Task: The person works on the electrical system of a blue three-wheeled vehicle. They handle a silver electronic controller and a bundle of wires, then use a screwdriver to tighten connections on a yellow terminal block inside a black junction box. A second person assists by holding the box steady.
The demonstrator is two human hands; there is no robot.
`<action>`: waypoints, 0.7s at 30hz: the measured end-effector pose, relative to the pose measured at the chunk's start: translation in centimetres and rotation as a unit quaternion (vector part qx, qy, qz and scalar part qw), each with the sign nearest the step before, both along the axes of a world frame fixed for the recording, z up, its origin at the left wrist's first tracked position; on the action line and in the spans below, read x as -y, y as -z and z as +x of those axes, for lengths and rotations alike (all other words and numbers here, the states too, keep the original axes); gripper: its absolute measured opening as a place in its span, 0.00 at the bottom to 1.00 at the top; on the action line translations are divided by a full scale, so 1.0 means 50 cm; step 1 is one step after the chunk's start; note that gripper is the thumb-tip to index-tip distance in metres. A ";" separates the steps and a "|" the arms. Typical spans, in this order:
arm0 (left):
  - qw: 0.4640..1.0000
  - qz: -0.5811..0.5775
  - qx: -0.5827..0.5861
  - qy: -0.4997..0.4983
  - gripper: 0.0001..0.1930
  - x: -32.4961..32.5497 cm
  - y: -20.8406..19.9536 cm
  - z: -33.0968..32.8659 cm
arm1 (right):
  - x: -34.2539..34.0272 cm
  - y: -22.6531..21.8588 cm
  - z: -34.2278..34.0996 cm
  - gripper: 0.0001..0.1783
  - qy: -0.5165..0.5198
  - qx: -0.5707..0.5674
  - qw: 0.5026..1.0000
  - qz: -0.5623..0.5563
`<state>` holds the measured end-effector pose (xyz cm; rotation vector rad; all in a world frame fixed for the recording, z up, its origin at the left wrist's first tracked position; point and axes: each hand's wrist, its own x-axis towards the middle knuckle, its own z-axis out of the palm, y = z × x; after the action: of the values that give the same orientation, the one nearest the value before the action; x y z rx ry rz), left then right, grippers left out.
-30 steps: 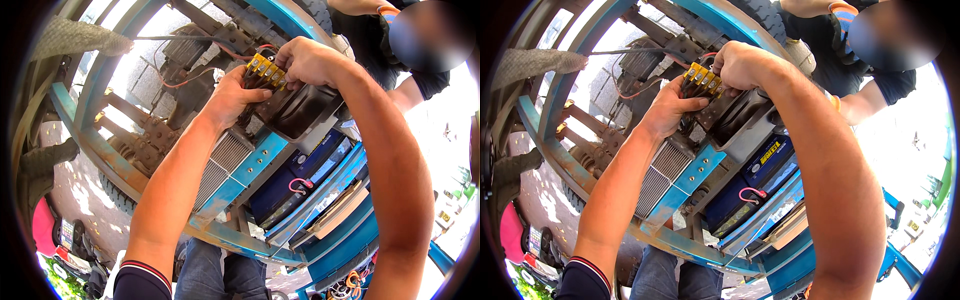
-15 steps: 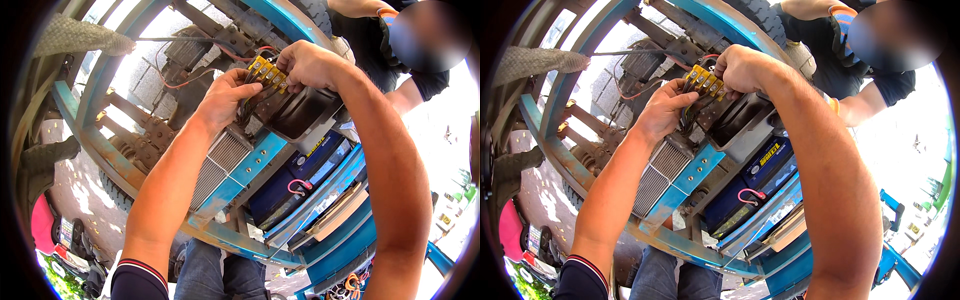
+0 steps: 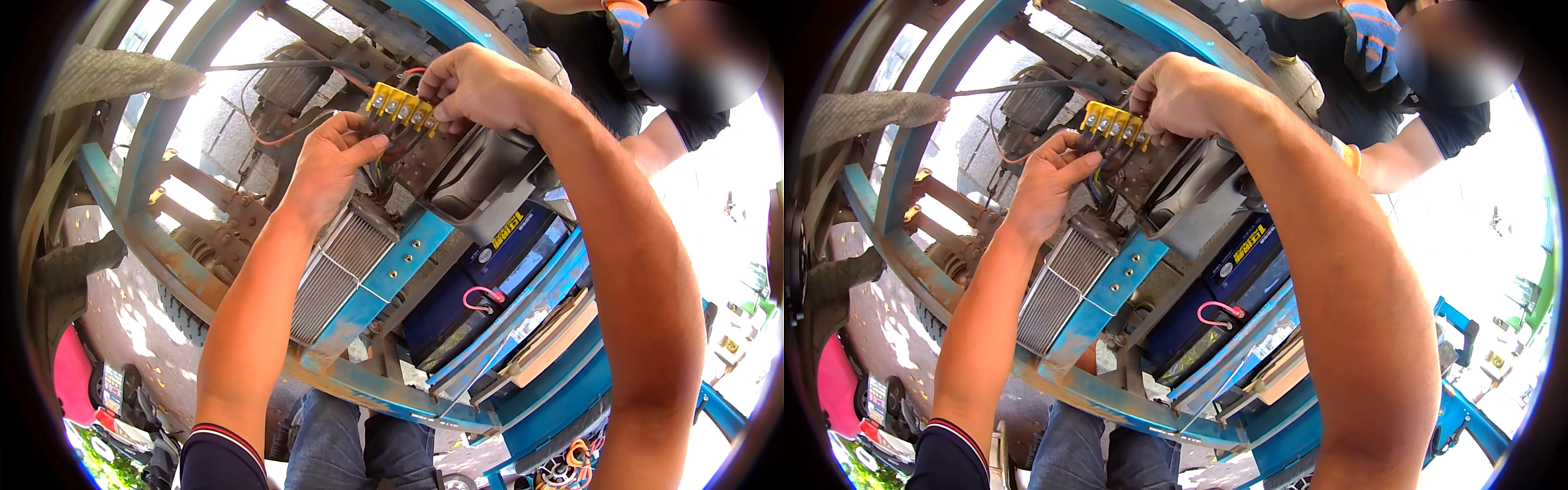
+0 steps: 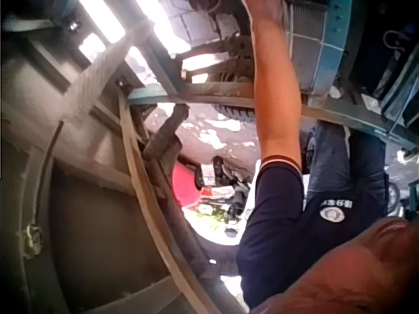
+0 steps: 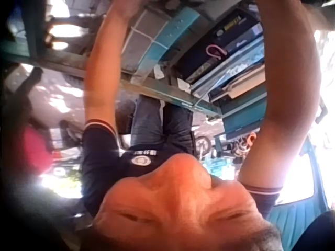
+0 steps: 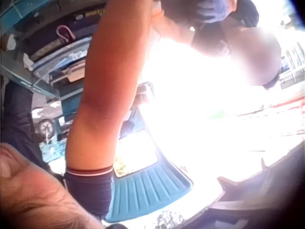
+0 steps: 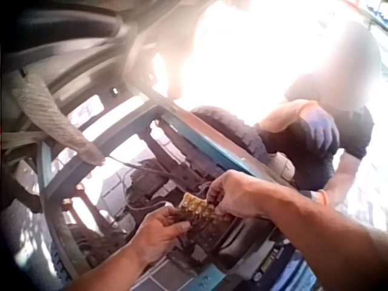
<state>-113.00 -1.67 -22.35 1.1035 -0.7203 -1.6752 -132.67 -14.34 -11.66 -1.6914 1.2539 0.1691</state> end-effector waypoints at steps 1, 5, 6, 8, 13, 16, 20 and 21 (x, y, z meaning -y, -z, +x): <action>1.000 0.007 -0.005 -0.002 0.12 -0.003 0.001 0.001 | -0.001 0.003 0.001 0.14 -0.006 0.014 1.000 -0.011; 1.000 0.012 -0.007 -0.014 0.12 -0.003 0.000 -0.009 | -0.005 0.003 -0.007 0.13 -0.006 0.018 0.999 -0.037; 1.000 0.012 -0.016 -0.019 0.12 -0.002 -0.002 -0.012 | -0.002 0.009 -0.010 0.14 -0.012 0.029 0.998 -0.046; 0.999 0.015 -0.030 -0.030 0.12 -0.002 0.001 -0.007 | -0.004 0.010 -0.001 0.16 -0.025 0.054 0.996 -0.061; 0.994 -0.009 -0.085 -0.060 0.10 -0.022 0.003 -0.014 | -0.002 -0.009 -0.021 0.12 -0.036 0.142 0.989 0.000; 0.992 -0.020 -0.103 -0.075 0.10 -0.032 0.007 -0.014 | 0.000 -0.036 -0.019 0.12 -0.032 0.124 0.991 0.045; 0.988 -0.007 -0.115 -0.100 0.10 -0.039 0.029 -0.004 | -0.011 -0.031 -0.027 0.11 -0.001 0.143 0.984 -0.105; 0.987 -0.003 -0.127 -0.100 0.10 -0.042 0.031 -0.004 | -0.010 -0.022 -0.029 0.10 0.020 0.128 0.976 -0.178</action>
<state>-113.22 0.41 -23.92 0.9043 -0.4376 -1.6027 -134.13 -13.85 -10.57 -1.9166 1.1696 -0.3076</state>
